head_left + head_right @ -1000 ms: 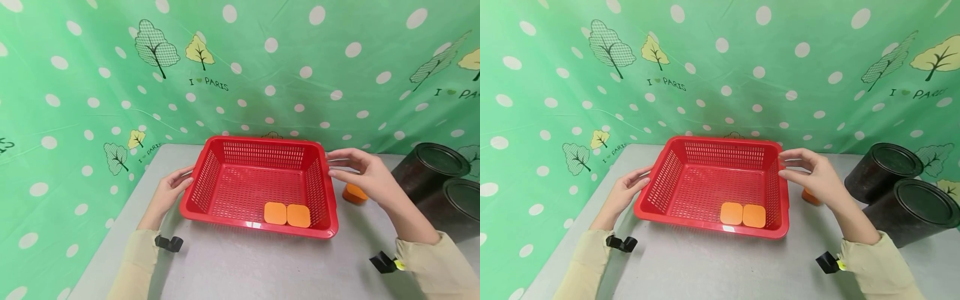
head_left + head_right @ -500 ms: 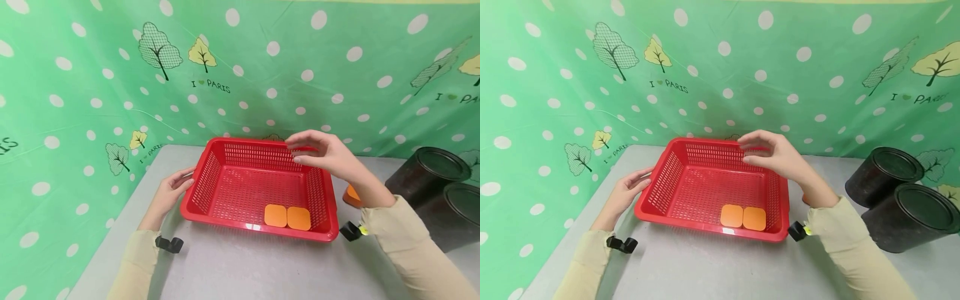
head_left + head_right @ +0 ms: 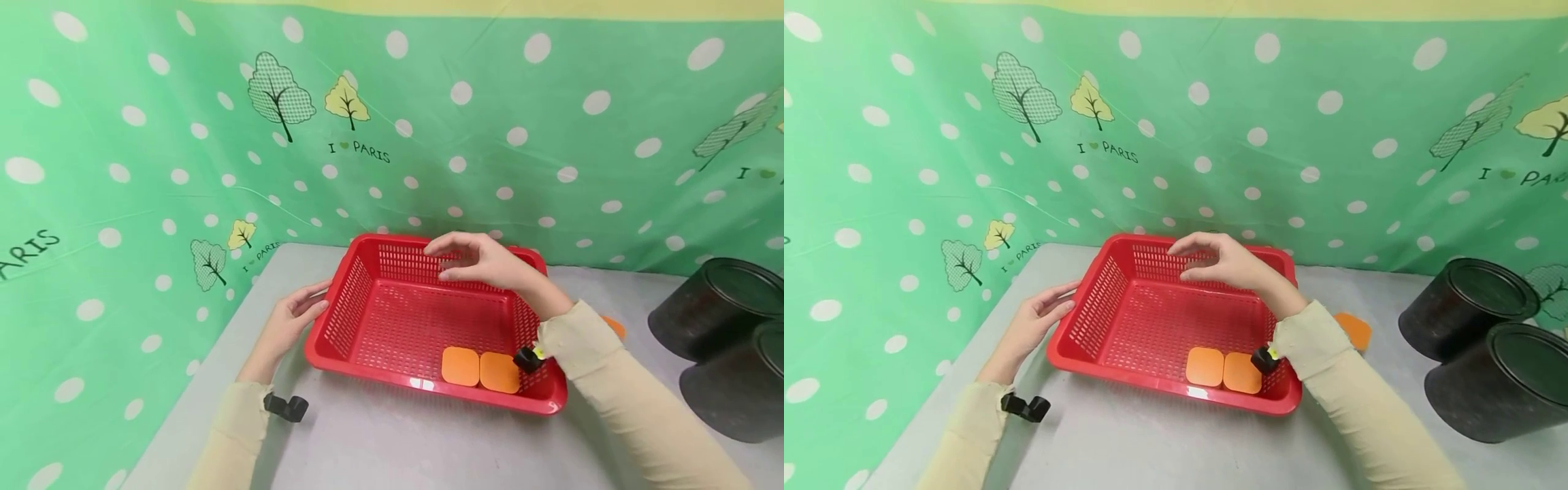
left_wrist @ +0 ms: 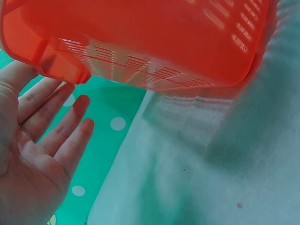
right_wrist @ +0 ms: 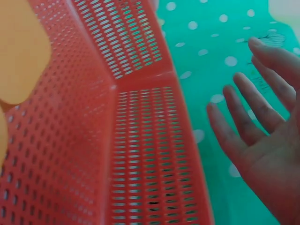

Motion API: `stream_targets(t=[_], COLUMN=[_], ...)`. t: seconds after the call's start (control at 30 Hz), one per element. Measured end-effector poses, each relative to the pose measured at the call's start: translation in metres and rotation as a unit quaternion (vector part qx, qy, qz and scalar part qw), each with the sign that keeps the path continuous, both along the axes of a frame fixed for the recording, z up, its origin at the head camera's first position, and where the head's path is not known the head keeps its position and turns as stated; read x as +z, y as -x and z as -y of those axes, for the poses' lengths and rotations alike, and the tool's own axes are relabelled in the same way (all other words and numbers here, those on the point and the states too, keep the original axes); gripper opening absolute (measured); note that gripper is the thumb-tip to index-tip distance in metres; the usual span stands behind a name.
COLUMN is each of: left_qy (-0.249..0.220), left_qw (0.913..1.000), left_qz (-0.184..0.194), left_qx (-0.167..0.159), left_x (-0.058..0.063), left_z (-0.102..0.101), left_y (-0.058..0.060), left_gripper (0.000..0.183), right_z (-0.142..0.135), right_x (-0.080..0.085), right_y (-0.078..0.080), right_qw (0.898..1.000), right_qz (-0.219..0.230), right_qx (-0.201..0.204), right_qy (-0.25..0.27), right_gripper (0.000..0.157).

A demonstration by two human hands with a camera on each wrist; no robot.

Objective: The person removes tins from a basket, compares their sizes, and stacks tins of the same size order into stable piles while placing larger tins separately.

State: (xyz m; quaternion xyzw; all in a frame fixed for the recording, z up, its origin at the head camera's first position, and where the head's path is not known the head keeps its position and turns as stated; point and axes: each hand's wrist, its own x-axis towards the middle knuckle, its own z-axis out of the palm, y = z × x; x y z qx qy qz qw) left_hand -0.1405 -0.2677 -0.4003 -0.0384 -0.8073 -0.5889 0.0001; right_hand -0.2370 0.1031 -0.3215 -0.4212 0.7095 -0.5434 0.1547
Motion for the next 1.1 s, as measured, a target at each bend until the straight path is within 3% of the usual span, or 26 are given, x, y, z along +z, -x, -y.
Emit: stream_targets(t=[0.13, 0.23, 0.4, 0.5, 0.67, 1.1], left_qy=[0.000, 0.001, 0.006, 0.009, 0.018, 0.017], left_qw=[1.0000, 1.0000, 1.0000, 0.9999, 0.9998, 0.9998], left_qz=[-0.005, -0.008, -0.003, -0.003, -0.001, -0.003], left_qx=[-0.003, -0.001, 0.006, 0.005, 0.005, 0.000], left_x=[0.000, 0.001, 0.003, 0.004, 0.003, 0.003], left_z=[-0.001, -0.001, 0.000, 0.002, 0.002, -0.001], left_y=[-0.002, -0.003, -0.004, -0.004, -0.003, -0.002], left_gripper=[0.050, 0.050, 0.050, 0.050, 0.050, 0.050], right_z=[0.002, 0.003, 0.008, 0.011, 0.013, 0.011], right_x=[-0.014, -0.020, -0.026, -0.029, -0.033, -0.038], right_y=[0.003, 0.004, 0.002, 0.002, 0.003, 0.001], right_qw=[0.996, 0.986, 0.950, 0.927, 0.904, 0.870], right_qz=[0.025, 0.048, 0.123, 0.151, 0.174, 0.183], right_qx=[0.057, 0.113, 0.215, 0.250, 0.268, 0.281], right_qy=[-0.062, -0.113, -0.187, -0.234, -0.283, -0.362], right_gripper=[0.049, 0.052, 0.058, 0.060, 0.061, 0.063])
